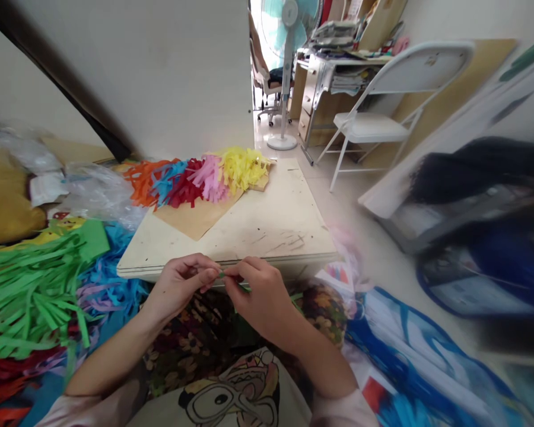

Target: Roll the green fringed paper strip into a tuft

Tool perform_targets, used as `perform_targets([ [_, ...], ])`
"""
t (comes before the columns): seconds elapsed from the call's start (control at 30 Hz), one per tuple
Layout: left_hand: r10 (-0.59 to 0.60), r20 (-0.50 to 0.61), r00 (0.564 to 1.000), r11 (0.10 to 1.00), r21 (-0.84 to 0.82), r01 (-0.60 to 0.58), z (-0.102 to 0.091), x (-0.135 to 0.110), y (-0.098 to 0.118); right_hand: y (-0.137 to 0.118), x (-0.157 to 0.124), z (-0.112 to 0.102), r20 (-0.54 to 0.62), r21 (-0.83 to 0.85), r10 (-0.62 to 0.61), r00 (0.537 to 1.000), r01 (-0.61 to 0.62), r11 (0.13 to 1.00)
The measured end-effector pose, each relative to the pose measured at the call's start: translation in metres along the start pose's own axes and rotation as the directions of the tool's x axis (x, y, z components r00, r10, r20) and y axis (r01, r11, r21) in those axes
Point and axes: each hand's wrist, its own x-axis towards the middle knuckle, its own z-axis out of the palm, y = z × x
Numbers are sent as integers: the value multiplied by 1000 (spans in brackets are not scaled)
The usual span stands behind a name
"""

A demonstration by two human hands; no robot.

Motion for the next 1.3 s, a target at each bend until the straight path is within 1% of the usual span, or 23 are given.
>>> perform_targets([
  [0.1, -16, 14, 1000, 998, 60, 15, 0, 0, 3, 1, 0, 1, 0, 11, 15, 1000, -15, 1000],
  [0.2, -46, 50, 998, 994, 101, 41, 0, -1, 8, 3, 0, 3, -19, 55, 85, 996, -84, 995],
  [0.27, -72, 71, 995, 992, 105, 64, 0, -1, 10, 4, -1, 5, -17, 85, 110, 994, -108, 991],
  [0.33, -84, 79, 993, 993, 92, 77, 0, -1, 12, 6, -1, 5, -5, 109, 99, 995, -98, 989],
  [0.43, -48, 49, 998, 996, 78, 45, 0, -2, 11, 7, -1, 5, 28, 111, 77, 997, -79, 991],
  [0.53, 0, 20, 1000, 996, 91, -2, -1, -1, 9, 7, 0, 2, 52, 43, 65, 997, -67, 997],
  [0.63, 16, 14, 1000, 995, 101, -17, -3, 1, 6, 7, 2, 1, 65, -35, 46, 997, -44, 998],
  [0.7, 12, 8, 1000, 995, 103, -12, -3, 2, 6, 9, 2, 2, 60, -58, 34, 998, -30, 998],
  [0.8, -5, -3, 1000, 994, 110, 6, 0, 2, 7, 11, 2, 4, 28, -41, 27, 999, -26, 999],
  [0.97, -55, 8, 998, 991, 124, 53, 2, 4, 6, 13, 1, 7, 16, 28, 77, 997, -77, 997],
  [1.03, -61, 11, 998, 996, 68, 60, 1, 6, 3, 14, 2, 8, -1, 49, 101, 995, -101, 994],
  [1.1, -51, 1, 999, 997, -54, 51, 0, 8, -1, 14, 2, 10, -29, 67, 118, 993, -116, 991],
  [1.2, -31, -24, 999, 974, -224, 25, 0, 11, -4, 16, 3, 12, -57, 91, 136, 989, -130, 987],
  [1.3, -27, -63, 998, 963, -271, 9, 2, 13, -3, 18, 6, 11, -27, 131, 152, 988, -147, 980],
])
